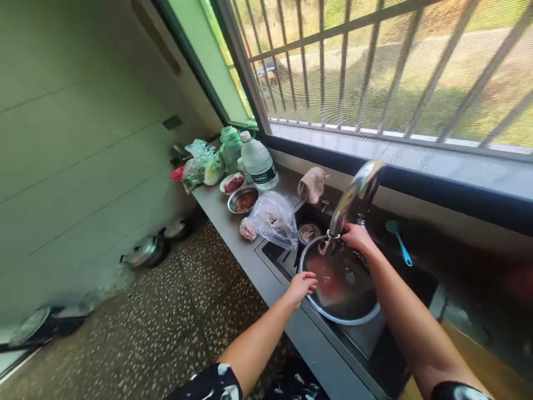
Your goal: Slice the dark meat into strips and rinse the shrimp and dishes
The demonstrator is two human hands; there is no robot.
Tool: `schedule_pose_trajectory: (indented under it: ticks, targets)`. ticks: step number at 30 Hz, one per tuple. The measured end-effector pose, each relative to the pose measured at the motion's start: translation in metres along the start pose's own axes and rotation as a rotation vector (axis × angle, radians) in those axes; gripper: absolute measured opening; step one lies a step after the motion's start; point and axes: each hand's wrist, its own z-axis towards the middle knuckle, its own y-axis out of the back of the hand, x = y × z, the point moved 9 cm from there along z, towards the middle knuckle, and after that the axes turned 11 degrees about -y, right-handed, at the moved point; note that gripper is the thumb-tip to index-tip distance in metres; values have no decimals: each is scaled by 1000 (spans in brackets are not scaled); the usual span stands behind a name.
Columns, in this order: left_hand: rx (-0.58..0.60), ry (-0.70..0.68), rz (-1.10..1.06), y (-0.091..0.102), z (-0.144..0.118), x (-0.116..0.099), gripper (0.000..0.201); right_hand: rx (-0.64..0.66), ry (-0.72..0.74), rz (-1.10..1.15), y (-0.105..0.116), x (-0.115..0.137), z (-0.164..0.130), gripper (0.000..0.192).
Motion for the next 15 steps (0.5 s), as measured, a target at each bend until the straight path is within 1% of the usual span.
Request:
schedule_pose_trajectory:
  ticks: [2, 3, 4, 5, 6, 8, 9, 10, 11, 12, 13, 15]
  targets:
    - [8, 26, -40, 6, 3, 1, 25, -88, 30, -14, -7, -9, -16, 45]
    - [-2, 30, -51, 9, 5, 1, 27, -129, 50, 20, -13, -12, -29, 41]
    - [-18, 28, -57, 14, 7, 0, 28, -131, 65, 81, -24, -15, -43, 35]
    - [-36, 25, -61, 18, 9, -1, 29, -71, 56, 159, -43, -18, -56, 28]
    - [-49, 25, -63, 22, 11, -2, 29, 56, 19, 257, -67, -20, -67, 22]
    - [-53, 33, -67, 29, 13, -2, 28, 328, -80, 542, -115, -19, -88, 18]
    - [-46, 41, -68, 32, 13, -2, 27, 421, -105, 690, -131, -14, -95, 19]
    - [-38, 48, -68, 35, 13, -2, 26, 458, -101, 806, -139, -8, -99, 21]
    - [-29, 54, -68, 38, 12, -2, 25, 444, -72, 854, -139, -2, -99, 21]
    - [-20, 58, -70, 40, 11, -2, 24, 384, -31, 800, -132, 1, -96, 21]
    - [-13, 59, -73, 43, 9, -2, 24, 299, 4, 663, -121, 2, -91, 19]
    - [2, 59, -80, 47, 6, -2, 22, 119, 32, 318, -88, 1, -75, 14]
